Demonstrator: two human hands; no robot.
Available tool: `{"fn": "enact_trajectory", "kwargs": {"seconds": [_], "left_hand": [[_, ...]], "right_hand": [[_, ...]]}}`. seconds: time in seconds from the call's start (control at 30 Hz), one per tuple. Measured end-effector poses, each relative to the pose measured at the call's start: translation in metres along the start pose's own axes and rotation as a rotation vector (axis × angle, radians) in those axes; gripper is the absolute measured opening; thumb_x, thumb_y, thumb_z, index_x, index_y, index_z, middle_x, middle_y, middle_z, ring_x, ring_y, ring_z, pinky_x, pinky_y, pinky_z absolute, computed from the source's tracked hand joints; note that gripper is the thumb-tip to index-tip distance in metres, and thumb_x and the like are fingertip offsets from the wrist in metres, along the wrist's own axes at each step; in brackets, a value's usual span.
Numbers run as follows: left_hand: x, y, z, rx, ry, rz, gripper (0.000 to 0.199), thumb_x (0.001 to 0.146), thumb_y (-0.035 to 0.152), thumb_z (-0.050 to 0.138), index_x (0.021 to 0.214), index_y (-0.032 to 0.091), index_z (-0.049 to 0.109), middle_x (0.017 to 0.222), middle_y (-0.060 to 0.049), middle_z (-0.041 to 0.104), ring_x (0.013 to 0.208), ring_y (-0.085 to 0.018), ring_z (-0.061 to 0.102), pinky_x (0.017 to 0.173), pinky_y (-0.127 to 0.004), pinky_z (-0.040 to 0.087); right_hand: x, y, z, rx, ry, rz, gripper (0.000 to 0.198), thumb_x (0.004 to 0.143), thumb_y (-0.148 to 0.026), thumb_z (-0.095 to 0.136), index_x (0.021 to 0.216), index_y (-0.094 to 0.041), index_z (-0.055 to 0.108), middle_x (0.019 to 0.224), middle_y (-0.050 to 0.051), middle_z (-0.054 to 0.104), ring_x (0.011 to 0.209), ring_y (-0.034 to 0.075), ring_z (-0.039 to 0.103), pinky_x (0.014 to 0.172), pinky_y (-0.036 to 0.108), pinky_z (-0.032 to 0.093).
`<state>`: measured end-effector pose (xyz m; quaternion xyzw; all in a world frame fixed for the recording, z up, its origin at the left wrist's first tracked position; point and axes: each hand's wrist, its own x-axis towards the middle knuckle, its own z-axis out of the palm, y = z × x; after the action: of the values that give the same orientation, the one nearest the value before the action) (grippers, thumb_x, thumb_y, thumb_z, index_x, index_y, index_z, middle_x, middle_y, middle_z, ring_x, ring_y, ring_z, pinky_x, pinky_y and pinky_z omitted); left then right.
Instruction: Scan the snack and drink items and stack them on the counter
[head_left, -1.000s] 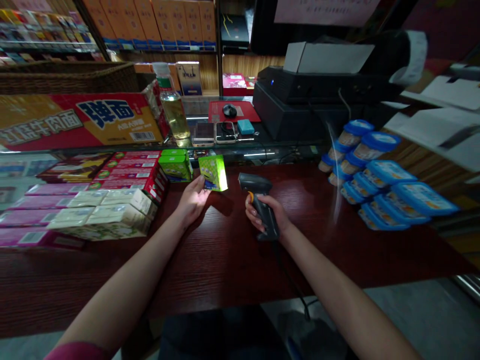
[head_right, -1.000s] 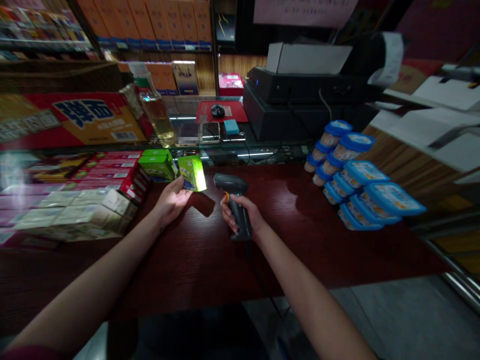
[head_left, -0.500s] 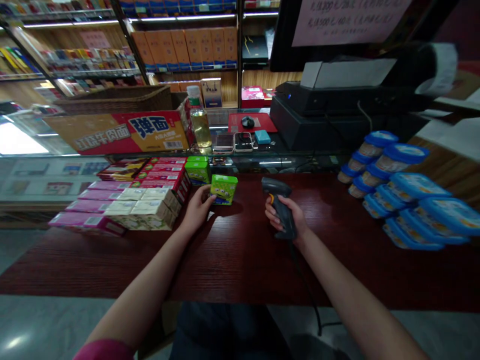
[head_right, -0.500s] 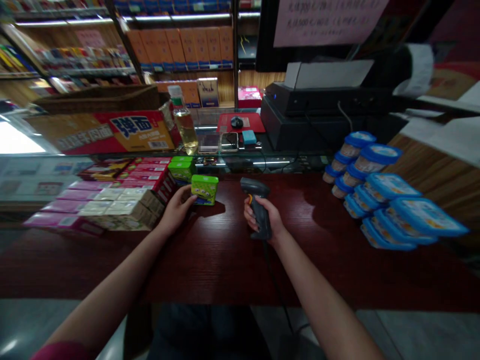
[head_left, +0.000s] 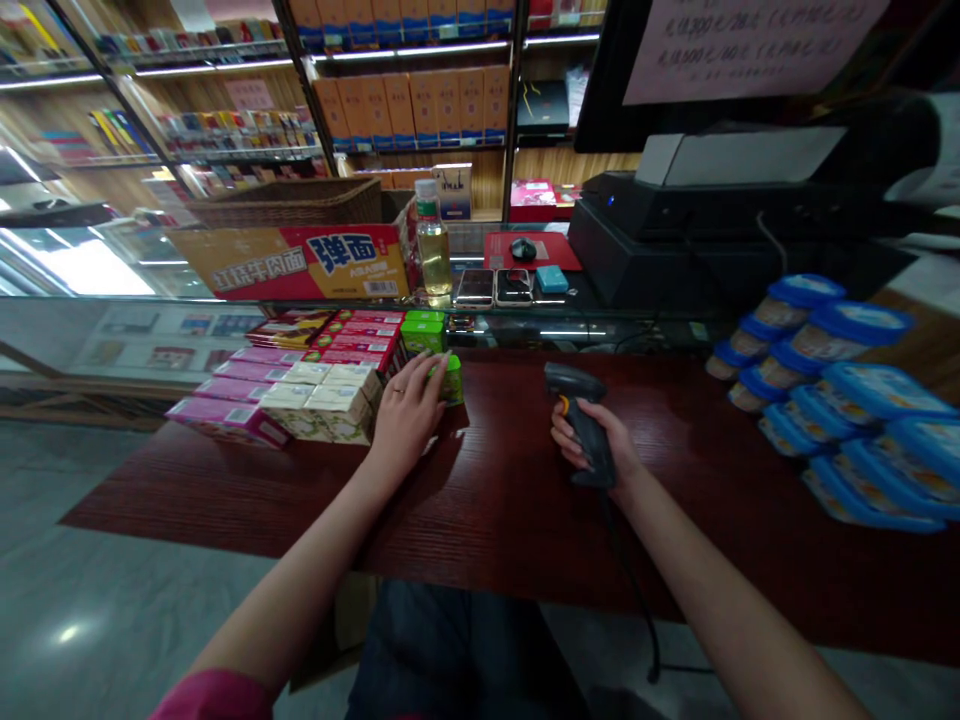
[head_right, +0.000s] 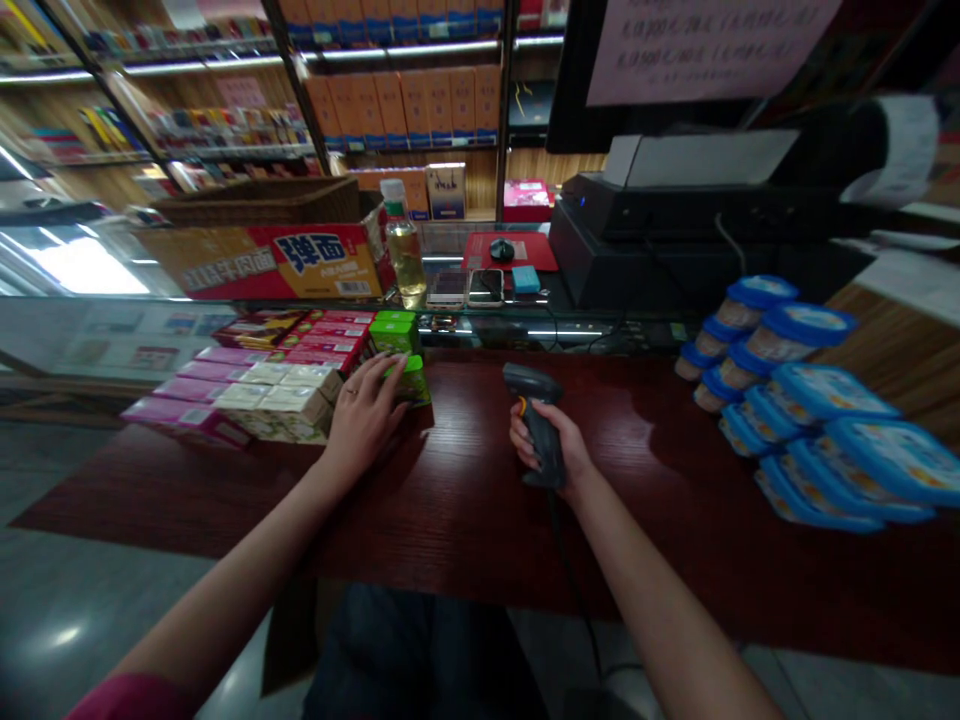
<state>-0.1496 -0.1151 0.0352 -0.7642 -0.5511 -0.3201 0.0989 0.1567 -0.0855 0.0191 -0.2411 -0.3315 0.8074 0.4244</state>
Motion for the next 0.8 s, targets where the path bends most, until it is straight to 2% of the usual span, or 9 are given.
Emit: {"fn": "enact_trajectory", "kwargs": {"seconds": [0.07, 0.17, 0.3, 0.47, 0.63, 0.8], "left_hand": [[0.001, 0.002, 0.003, 0.061, -0.073, 0.017, 0.069, 0.097, 0.013, 0.052, 0.162, 0.029, 0.035, 0.159, -0.013, 0.048, 0.149, -0.033, 0.042, 0.124, -0.052, 0.031], [0.002, -0.007, 0.01, 0.119, -0.097, 0.03, 0.065, 0.101, 0.012, 0.042, 0.163, 0.03, 0.034, 0.159, -0.011, 0.05, 0.147, -0.032, 0.046, 0.123, -0.049, 0.034], [0.007, -0.022, 0.011, 0.239, -0.081, 0.059, 0.063, 0.102, 0.011, 0.037, 0.164, 0.022, 0.032, 0.16, -0.013, 0.049, 0.149, -0.029, 0.045, 0.125, -0.046, 0.033], [0.016, -0.029, 0.012, 0.342, -0.08, 0.024, 0.059, 0.102, 0.009, 0.035, 0.161, 0.012, 0.036, 0.16, -0.018, 0.047, 0.151, -0.029, 0.042, 0.125, -0.045, 0.037], [0.02, -0.034, 0.02, 0.323, -0.044, -0.019, 0.058, 0.102, 0.007, 0.033, 0.16, 0.01, 0.037, 0.161, -0.018, 0.045, 0.153, -0.03, 0.039, 0.126, -0.045, 0.035], [0.024, -0.041, 0.029, 0.204, -0.008, -0.075, 0.06, 0.101, 0.007, 0.032, 0.16, 0.014, 0.039, 0.163, -0.015, 0.044, 0.156, -0.028, 0.034, 0.126, -0.044, 0.035]], "right_hand": [[0.0, 0.0, 0.0, 0.005, 0.017, -0.005, 0.021, 0.086, -0.04, 0.065, 0.088, -0.019, 0.062, 0.066, -0.002, 0.046, 0.047, 0.01, 0.031, 0.03, 0.016, 0.028], [-0.001, -0.001, 0.0, 0.015, 0.04, -0.014, 0.021, 0.087, -0.039, 0.065, 0.088, -0.018, 0.063, 0.066, -0.002, 0.046, 0.047, 0.009, 0.032, 0.031, 0.015, 0.03], [0.0, -0.001, -0.003, 0.019, 0.037, -0.016, 0.02, 0.087, -0.037, 0.065, 0.089, -0.018, 0.064, 0.065, -0.002, 0.047, 0.046, 0.01, 0.034, 0.03, 0.016, 0.033], [0.002, 0.0, -0.006, 0.031, 0.012, -0.019, 0.021, 0.087, -0.037, 0.066, 0.091, -0.016, 0.065, 0.066, -0.002, 0.05, 0.047, 0.009, 0.036, 0.031, 0.015, 0.037], [0.002, -0.002, -0.006, 0.041, 0.02, -0.007, 0.019, 0.087, -0.037, 0.066, 0.091, -0.018, 0.063, 0.066, -0.002, 0.05, 0.047, 0.01, 0.037, 0.031, 0.015, 0.036], [0.002, -0.003, -0.009, 0.046, 0.022, -0.018, 0.019, 0.087, -0.037, 0.065, 0.091, -0.019, 0.061, 0.066, -0.002, 0.05, 0.047, 0.01, 0.039, 0.031, 0.015, 0.036]]}}
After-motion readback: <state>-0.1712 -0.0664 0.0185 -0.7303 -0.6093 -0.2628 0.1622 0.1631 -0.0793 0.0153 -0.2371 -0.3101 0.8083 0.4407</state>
